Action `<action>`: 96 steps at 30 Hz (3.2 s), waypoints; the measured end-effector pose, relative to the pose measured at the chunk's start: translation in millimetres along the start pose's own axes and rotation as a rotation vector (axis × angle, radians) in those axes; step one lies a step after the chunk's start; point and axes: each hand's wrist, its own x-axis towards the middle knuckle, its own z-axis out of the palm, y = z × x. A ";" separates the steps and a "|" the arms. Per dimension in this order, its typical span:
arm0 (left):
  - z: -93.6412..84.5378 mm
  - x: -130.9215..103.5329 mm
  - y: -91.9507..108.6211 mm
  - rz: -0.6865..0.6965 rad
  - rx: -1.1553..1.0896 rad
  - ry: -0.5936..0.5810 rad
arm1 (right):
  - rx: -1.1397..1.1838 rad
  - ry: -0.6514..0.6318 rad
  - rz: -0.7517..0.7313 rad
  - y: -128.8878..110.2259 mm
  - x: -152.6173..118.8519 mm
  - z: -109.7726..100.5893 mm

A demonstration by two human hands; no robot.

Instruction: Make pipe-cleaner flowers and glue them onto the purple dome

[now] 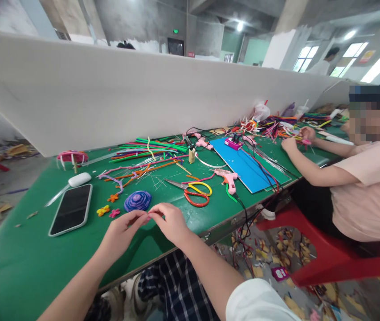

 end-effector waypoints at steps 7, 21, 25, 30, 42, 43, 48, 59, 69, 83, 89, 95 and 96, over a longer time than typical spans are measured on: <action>-5.4 5.1 -2.2 -0.002 -0.037 0.046 | 0.110 0.005 0.064 -0.7 6.2 6.2; -1.5 13.1 -10.3 -0.116 -0.457 0.167 | 0.122 0.177 0.061 -0.2 8.1 23.2; -1.8 12.1 -7.9 -0.059 -0.188 0.208 | 0.056 0.172 0.009 5.7 7.6 27.0; 0.7 10.1 -5.0 -0.014 0.017 0.218 | -0.028 0.137 -0.011 9.0 7.3 26.9; -2.7 12.2 -5.2 -0.013 0.006 0.202 | 0.195 0.111 0.155 8.0 12.6 28.3; -2.2 12.1 -5.3 -0.016 -0.005 0.198 | 0.225 0.125 0.167 7.6 12.9 27.9; 1.2 11.5 -6.9 -0.021 -0.030 0.194 | 0.267 0.170 0.154 8.7 10.9 28.9; -2.3 9.4 -10.8 -0.041 -0.150 0.144 | 0.225 0.131 0.105 15.4 5.5 31.1; -77.4 11.7 -28.7 -0.115 -0.285 0.520 | 0.416 -0.100 0.444 22.6 57.1 20.0; -73.5 14.7 -32.7 -0.138 -0.316 0.538 | 0.322 -0.165 0.404 42.5 66.9 33.3; -54.4 14.7 -40.2 -0.109 -0.210 0.432 | 0.331 -0.182 0.406 37.4 66.6 32.5; -26.1 17.1 -34.6 -0.060 -0.271 0.299 | 0.412 -0.226 0.235 26.9 62.3 30.2; -21.6 17.6 -33.9 -0.055 -0.297 0.294 | 0.408 -0.229 0.204 24.9 61.4 30.2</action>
